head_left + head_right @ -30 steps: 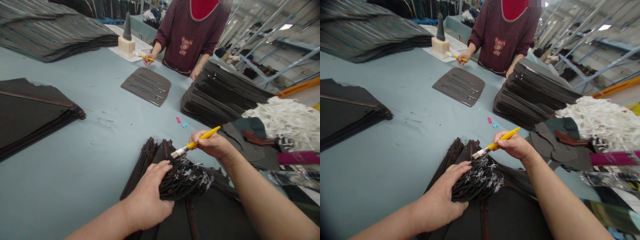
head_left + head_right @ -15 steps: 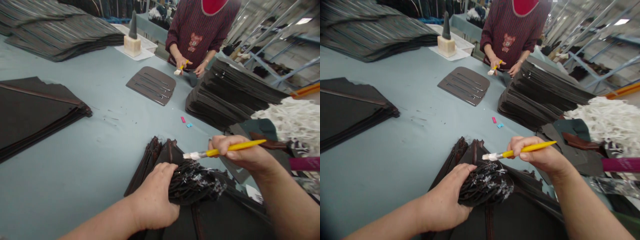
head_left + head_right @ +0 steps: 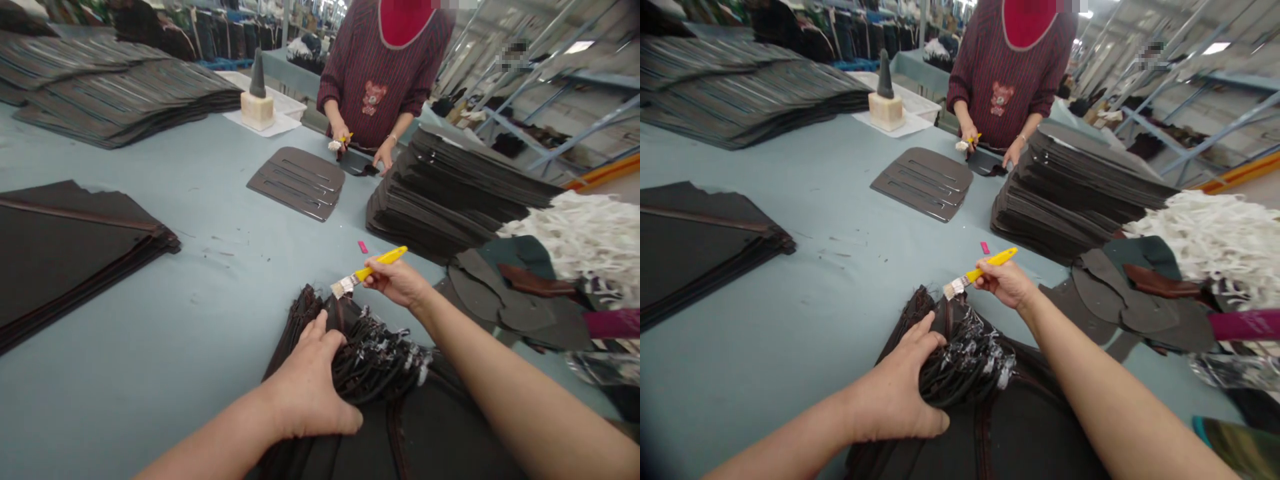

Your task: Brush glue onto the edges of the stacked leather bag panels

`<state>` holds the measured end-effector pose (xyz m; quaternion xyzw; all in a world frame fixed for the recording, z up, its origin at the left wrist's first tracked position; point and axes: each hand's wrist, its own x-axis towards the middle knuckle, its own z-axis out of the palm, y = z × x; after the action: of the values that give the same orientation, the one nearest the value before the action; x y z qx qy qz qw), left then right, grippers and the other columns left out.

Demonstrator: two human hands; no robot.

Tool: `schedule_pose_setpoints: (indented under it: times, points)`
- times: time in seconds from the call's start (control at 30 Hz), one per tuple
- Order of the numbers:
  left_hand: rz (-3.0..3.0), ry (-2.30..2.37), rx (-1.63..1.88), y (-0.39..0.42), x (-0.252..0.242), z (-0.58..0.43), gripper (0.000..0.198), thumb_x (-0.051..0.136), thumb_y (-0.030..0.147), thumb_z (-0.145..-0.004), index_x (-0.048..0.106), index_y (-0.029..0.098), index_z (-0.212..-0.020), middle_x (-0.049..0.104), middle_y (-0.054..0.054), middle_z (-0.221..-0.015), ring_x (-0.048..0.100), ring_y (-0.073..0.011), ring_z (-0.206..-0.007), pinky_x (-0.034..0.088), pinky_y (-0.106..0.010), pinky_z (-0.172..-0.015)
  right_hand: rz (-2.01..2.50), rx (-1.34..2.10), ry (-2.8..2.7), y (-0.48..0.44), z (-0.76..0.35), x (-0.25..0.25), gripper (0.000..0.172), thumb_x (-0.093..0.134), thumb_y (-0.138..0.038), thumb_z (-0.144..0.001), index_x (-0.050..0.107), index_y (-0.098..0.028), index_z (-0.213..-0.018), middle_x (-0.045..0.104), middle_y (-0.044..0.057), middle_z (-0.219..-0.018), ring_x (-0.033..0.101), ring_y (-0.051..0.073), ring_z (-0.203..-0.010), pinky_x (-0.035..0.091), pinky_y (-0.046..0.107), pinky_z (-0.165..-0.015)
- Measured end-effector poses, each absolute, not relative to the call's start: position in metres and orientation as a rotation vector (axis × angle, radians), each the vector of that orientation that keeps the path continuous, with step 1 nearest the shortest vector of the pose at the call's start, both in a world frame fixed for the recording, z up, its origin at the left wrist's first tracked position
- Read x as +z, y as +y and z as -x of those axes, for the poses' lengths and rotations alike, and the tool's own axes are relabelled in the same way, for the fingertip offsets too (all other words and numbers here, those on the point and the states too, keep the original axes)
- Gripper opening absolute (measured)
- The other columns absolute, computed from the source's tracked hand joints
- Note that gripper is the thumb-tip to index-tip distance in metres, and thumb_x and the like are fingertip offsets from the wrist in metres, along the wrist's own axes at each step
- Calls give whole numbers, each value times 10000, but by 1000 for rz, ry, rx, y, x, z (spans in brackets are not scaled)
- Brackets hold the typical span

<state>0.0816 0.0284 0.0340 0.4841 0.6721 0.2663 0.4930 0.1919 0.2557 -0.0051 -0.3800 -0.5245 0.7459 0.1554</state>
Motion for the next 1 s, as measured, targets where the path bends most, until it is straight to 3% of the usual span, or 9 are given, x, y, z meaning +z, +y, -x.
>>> schedule_pose_setpoints:
  times: [0.47,0.63,0.87,1.0]
  points:
    - [-1094,1657,653,29,30,-82,713,716,292,-389,513,165,-1060,25,-139,-1450,121,-352,-1302,233,-438,-1034,1133,1954,-1735,249,-180,-10,282,763,-310,-543,602,-127,-684,590,19,-597,522,110,-465,446,251,-465]
    - [-1116,1648,702,28,26,-84,721,727,300,-381,504,166,-1054,133,-126,-1426,120,-335,-1300,222,-443,-1045,1089,1847,-1676,257,-178,-10,261,740,-324,-587,593,-150,-714,585,-5,-627,530,102,-503,454,252,-522]
    - [-1259,1597,863,21,21,-88,616,659,215,-467,466,123,-1045,212,-128,-1387,153,-255,-1295,174,-368,-1086,955,2159,-1627,273,-193,-1,252,748,-305,-587,602,-143,-714,580,13,-623,539,123,-529,443,278,-550]
    - [-1210,1614,826,19,20,-91,674,622,224,-499,423,110,-1132,176,-131,-1401,204,-252,-1283,208,-351,-1078,862,2307,-1669,269,-206,10,268,755,-344,-562,624,-148,-690,569,22,-596,533,145,-544,427,296,-554]
